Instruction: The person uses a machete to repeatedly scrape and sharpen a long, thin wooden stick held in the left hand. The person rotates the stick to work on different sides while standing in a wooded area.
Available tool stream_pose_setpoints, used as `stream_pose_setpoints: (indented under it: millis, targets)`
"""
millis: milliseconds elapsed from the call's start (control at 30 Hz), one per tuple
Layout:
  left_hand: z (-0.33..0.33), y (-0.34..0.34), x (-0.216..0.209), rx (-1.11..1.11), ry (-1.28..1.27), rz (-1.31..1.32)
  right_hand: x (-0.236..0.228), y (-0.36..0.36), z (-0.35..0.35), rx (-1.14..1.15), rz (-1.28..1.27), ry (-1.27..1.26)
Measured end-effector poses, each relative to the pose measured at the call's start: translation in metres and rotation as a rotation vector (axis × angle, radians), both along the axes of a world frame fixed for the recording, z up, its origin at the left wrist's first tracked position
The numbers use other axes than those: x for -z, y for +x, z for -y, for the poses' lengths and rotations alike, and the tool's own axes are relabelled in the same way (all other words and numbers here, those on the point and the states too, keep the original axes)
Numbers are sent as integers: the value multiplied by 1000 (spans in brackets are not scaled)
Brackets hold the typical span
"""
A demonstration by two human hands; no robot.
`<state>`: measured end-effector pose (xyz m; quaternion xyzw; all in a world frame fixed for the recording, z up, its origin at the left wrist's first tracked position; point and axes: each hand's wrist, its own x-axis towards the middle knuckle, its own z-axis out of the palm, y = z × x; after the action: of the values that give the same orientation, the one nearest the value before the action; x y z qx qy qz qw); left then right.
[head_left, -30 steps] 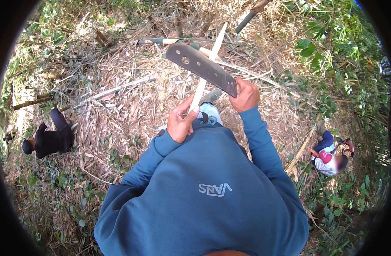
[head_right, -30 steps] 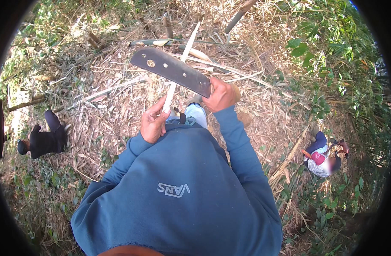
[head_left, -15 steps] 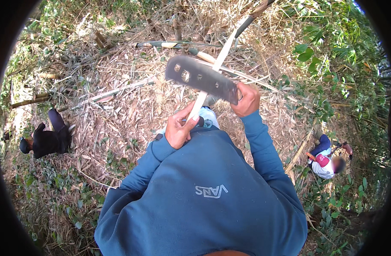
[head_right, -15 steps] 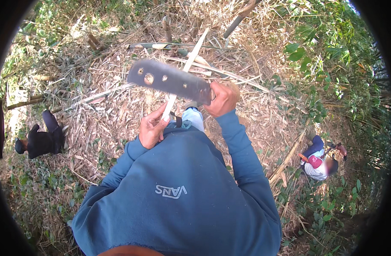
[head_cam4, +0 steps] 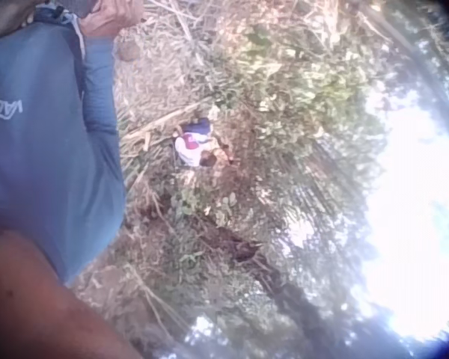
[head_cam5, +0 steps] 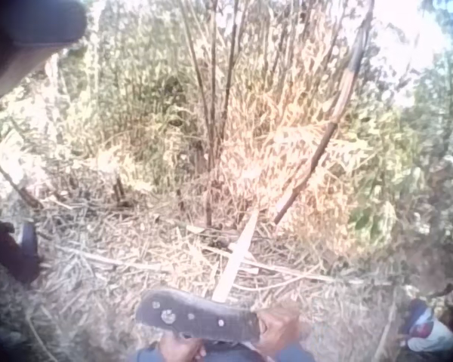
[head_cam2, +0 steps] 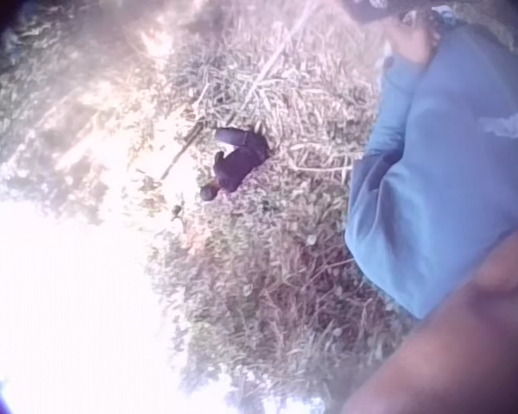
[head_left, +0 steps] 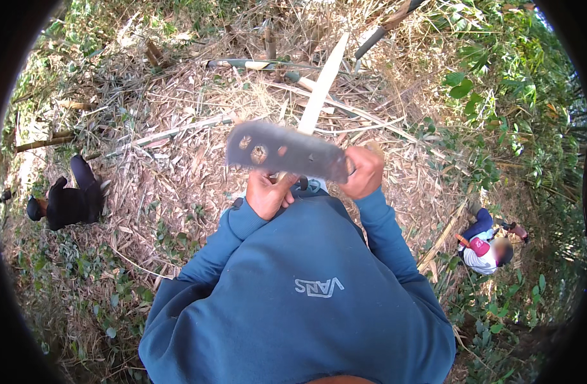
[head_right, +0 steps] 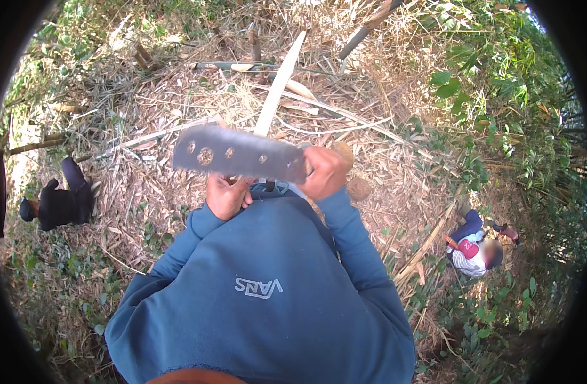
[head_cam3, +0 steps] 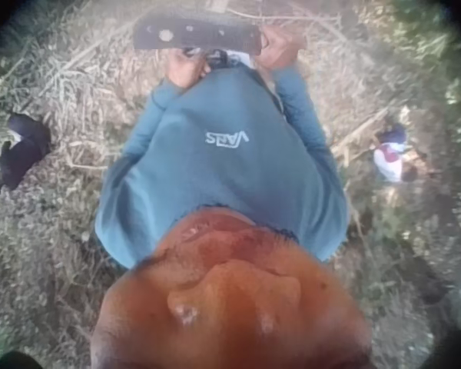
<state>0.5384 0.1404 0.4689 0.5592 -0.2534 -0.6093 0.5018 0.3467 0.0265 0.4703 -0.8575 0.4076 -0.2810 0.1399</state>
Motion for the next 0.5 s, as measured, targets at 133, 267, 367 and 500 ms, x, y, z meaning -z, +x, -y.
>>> stream_pose_setpoints:
  millis: [133, 267, 367, 500]
  targets:
    - [-6, -1, 14, 17, 75, 93, -3, 12, -3, -47, 13, -60]
    - [-2, -5, -4, 0, -40, -40, -8, 1, 16, 150, 5, 15]
    - [-2, -6, -8, 12, -38, 3, -14, -4, 14, 51, 5, -22]
    - [-8, -1, -6, 64, -24, -3, -8, -7, 24, -1, -8, -111]
